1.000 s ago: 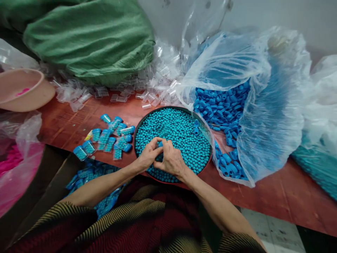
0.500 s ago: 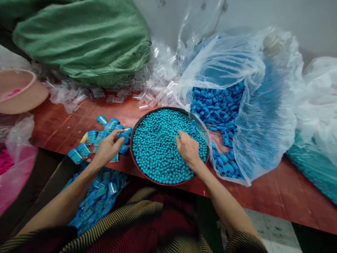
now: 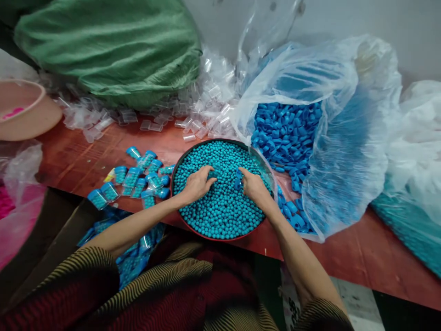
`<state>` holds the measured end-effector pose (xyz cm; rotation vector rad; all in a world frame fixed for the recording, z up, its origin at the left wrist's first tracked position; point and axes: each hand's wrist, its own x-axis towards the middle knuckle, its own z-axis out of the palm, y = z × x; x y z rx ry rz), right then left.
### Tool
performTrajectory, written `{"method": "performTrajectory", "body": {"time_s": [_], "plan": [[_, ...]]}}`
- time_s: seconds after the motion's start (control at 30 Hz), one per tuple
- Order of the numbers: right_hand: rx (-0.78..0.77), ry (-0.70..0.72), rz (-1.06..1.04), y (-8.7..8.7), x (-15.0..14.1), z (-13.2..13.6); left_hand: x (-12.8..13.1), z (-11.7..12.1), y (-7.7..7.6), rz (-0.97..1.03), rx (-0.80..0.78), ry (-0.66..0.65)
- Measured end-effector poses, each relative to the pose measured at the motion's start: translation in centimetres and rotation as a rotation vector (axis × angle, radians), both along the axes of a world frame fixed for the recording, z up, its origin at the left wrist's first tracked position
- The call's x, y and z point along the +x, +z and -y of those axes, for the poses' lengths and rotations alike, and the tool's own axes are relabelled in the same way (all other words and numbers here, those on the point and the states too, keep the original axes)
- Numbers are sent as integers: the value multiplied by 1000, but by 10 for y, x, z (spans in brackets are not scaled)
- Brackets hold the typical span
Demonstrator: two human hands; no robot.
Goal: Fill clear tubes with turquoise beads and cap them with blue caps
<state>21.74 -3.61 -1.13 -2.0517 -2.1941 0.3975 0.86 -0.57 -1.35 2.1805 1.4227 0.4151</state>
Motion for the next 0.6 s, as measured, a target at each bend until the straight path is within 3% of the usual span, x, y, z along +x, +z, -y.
{"method": "performTrajectory", "body": {"time_s": [0.13,0.2,0.3,0.4,0.6], "plan": [[-12,246,223,5,6,12,1,-6,-6,24,-36,11],[-55,293,328,6,4,15,1,-8,-8,27,-49,4],[-58,280,408,9,-4,17,3,-11,-8,10,-68,-13],[50,262,426,9,-13,17,2,-12,-6,-1,-96,-15],[100,196,244,-9,-25,11,-2,-12,-3,9,-185,-34]]}}
